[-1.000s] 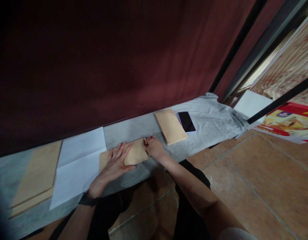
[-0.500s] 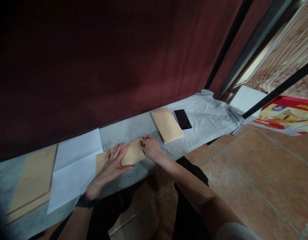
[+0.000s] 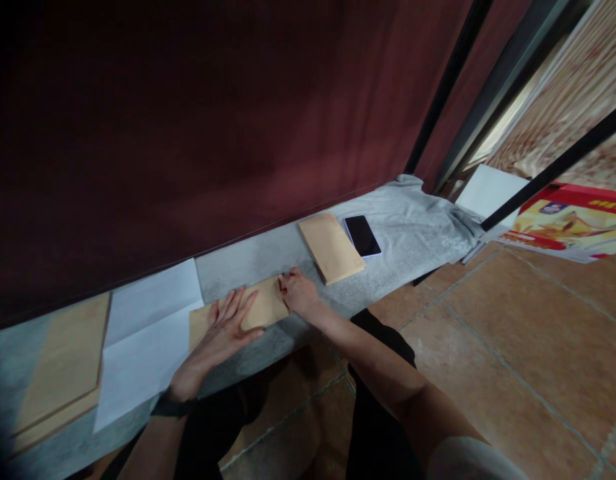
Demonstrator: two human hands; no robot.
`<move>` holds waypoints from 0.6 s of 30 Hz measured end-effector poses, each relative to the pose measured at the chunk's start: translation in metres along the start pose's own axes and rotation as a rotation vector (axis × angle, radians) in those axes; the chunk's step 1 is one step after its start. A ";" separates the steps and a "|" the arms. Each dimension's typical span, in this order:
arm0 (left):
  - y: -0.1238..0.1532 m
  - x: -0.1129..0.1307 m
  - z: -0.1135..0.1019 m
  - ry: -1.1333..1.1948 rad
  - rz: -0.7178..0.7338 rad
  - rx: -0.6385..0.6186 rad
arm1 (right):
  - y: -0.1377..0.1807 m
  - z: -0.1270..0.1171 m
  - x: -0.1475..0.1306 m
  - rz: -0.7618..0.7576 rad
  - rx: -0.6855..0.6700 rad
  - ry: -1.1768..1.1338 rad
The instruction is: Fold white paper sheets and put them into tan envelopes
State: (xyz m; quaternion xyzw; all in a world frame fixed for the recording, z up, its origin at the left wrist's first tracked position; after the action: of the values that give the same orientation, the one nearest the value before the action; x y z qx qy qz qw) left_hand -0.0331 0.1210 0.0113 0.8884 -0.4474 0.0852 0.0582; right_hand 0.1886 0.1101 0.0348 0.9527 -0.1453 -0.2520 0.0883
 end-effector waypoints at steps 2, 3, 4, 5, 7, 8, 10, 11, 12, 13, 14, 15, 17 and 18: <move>0.000 0.001 -0.001 0.000 0.007 0.002 | 0.000 0.000 0.000 0.004 0.001 -0.004; 0.000 0.001 -0.001 -0.001 0.010 0.003 | 0.000 0.000 0.000 0.003 0.000 -0.006; 0.000 0.001 -0.001 -0.001 0.010 0.001 | 0.001 0.001 0.000 0.001 -0.001 -0.006; 0.000 0.001 -0.001 -0.003 0.009 -0.001 | 0.000 0.001 0.000 0.000 -0.001 -0.007; 0.000 0.001 -0.001 -0.011 0.004 -0.006 | 0.000 0.000 0.000 -0.005 -0.004 -0.012; 0.000 0.002 0.000 -0.019 0.000 -0.004 | -0.001 -0.001 0.001 -0.008 -0.010 -0.017; -0.001 0.004 0.001 -0.042 -0.006 0.011 | -0.001 -0.003 0.002 -0.010 -0.024 -0.030; -0.001 0.005 0.002 -0.055 -0.010 0.024 | -0.001 -0.004 0.003 -0.008 -0.025 -0.039; -0.001 0.006 0.003 -0.070 -0.015 0.037 | 0.000 -0.006 0.003 -0.008 -0.015 -0.048; -0.001 0.007 0.004 -0.085 -0.021 0.050 | 0.003 -0.007 0.003 -0.017 0.009 -0.062; -0.001 0.008 0.005 -0.098 -0.025 0.062 | 0.006 -0.007 0.001 -0.044 0.040 -0.077; -0.002 0.009 0.006 -0.111 -0.029 0.068 | 0.011 -0.006 -0.002 -0.091 0.074 -0.093; -0.002 0.009 0.007 -0.132 -0.034 0.068 | 0.024 0.002 -0.011 -0.234 0.124 -0.111; -0.002 0.010 0.008 -0.138 -0.036 0.061 | 0.031 0.009 -0.016 -0.308 0.134 -0.105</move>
State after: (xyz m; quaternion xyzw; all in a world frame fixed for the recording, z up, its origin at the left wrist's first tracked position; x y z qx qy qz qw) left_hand -0.0255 0.1130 0.0057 0.9015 -0.4313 0.0362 0.0016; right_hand 0.1635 0.0856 0.0415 0.9529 -0.0183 -0.3018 -0.0229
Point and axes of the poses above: each hand's wrist, its own y-axis away from the middle knuckle, its own z-axis out of the palm, x = y × z, the point moved 4 cm from there along -y, towards the middle knuckle, and after that the axes turned 13 degrees about z, right-handed, at the moved point
